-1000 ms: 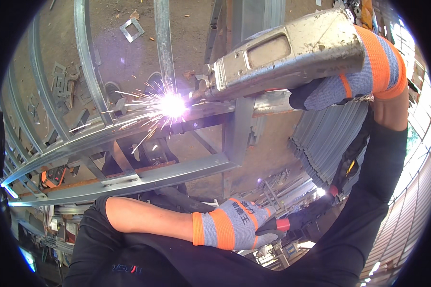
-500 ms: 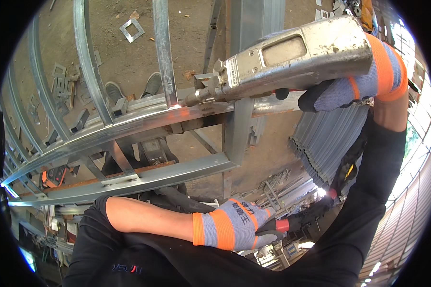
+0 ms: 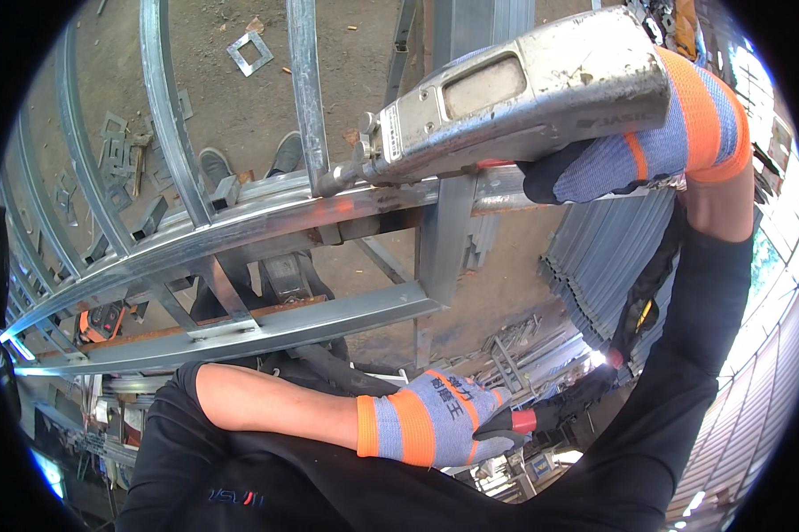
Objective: The person welds a metal frame using a handheld welding torch. They move along the frame, applying welds at multiple joints while wearing gloves. Sparks are visible during welding. The person adjusts position and repositions the torch to continue welding different sections of the frame.
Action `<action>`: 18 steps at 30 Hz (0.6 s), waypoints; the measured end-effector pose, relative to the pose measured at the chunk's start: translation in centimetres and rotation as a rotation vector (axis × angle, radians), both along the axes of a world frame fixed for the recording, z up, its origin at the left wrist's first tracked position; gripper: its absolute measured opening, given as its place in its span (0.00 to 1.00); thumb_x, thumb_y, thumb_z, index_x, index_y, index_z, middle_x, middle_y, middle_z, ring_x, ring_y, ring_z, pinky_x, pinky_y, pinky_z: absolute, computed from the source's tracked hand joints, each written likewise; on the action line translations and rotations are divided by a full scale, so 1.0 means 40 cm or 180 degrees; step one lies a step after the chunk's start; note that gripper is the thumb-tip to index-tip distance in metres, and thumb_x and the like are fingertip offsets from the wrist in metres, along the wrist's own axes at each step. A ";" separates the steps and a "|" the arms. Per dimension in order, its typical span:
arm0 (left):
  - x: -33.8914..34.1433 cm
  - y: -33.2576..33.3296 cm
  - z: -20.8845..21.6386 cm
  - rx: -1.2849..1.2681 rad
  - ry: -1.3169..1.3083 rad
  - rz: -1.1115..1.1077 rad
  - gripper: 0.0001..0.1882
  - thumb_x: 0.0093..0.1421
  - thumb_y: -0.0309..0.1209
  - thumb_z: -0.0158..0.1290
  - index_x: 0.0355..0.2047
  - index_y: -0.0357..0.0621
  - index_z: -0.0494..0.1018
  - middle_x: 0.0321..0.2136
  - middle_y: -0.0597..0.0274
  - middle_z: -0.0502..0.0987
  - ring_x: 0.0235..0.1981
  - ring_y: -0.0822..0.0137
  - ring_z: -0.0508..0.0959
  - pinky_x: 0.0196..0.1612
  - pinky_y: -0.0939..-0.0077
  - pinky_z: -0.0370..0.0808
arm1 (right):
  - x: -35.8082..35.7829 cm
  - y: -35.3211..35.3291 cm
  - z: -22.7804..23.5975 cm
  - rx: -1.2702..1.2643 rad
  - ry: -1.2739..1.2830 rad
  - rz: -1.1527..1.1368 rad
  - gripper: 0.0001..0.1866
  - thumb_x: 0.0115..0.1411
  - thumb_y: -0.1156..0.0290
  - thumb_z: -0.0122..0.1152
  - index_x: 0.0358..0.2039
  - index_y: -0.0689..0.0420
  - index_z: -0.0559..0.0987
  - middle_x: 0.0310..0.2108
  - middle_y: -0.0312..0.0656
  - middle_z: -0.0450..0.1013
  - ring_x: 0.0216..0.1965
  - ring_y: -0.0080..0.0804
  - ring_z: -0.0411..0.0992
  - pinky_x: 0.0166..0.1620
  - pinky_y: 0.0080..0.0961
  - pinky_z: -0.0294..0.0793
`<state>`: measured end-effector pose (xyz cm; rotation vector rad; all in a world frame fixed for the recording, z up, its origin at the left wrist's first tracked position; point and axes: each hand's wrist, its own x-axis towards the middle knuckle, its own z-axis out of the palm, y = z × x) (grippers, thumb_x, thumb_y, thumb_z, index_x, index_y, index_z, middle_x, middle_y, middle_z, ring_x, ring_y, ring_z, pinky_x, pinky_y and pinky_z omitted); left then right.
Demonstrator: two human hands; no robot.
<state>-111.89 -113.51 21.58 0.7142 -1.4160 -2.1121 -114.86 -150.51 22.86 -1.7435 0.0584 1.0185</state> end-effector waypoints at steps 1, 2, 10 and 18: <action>0.002 -0.002 0.000 -0.0002 0.0000 -0.0023 0.33 0.68 0.58 0.51 0.52 0.37 0.74 0.27 0.48 0.80 0.29 0.47 0.82 0.33 0.52 0.77 | 0.000 -0.002 -0.002 0.0003 -0.0005 0.0036 0.40 0.58 0.62 0.78 0.69 0.58 0.71 0.64 0.53 0.73 0.63 0.48 0.75 0.67 0.44 0.73; 0.004 -0.003 0.000 -0.0005 -0.0001 -0.0045 0.33 0.68 0.59 0.51 0.53 0.37 0.74 0.27 0.48 0.80 0.29 0.47 0.82 0.33 0.52 0.77 | 0.001 -0.003 -0.003 0.0006 -0.0010 0.0073 0.40 0.59 0.62 0.77 0.69 0.57 0.71 0.64 0.53 0.73 0.63 0.48 0.75 0.67 0.44 0.72; 0.001 0.001 0.000 0.0046 0.0031 0.0012 0.34 0.69 0.59 0.50 0.52 0.36 0.74 0.27 0.47 0.80 0.29 0.45 0.81 0.33 0.51 0.77 | 0.018 0.011 0.011 0.0028 0.0190 -0.0150 0.37 0.62 0.58 0.73 0.69 0.59 0.71 0.65 0.53 0.72 0.63 0.48 0.74 0.67 0.43 0.73; 0.015 0.004 0.002 -0.0015 0.0061 0.0153 0.31 0.69 0.58 0.50 0.47 0.37 0.73 0.25 0.48 0.78 0.27 0.44 0.81 0.33 0.50 0.76 | 0.028 0.025 0.016 -0.0159 0.0010 -0.0067 0.40 0.54 0.64 0.79 0.66 0.59 0.75 0.61 0.52 0.76 0.60 0.47 0.77 0.65 0.42 0.74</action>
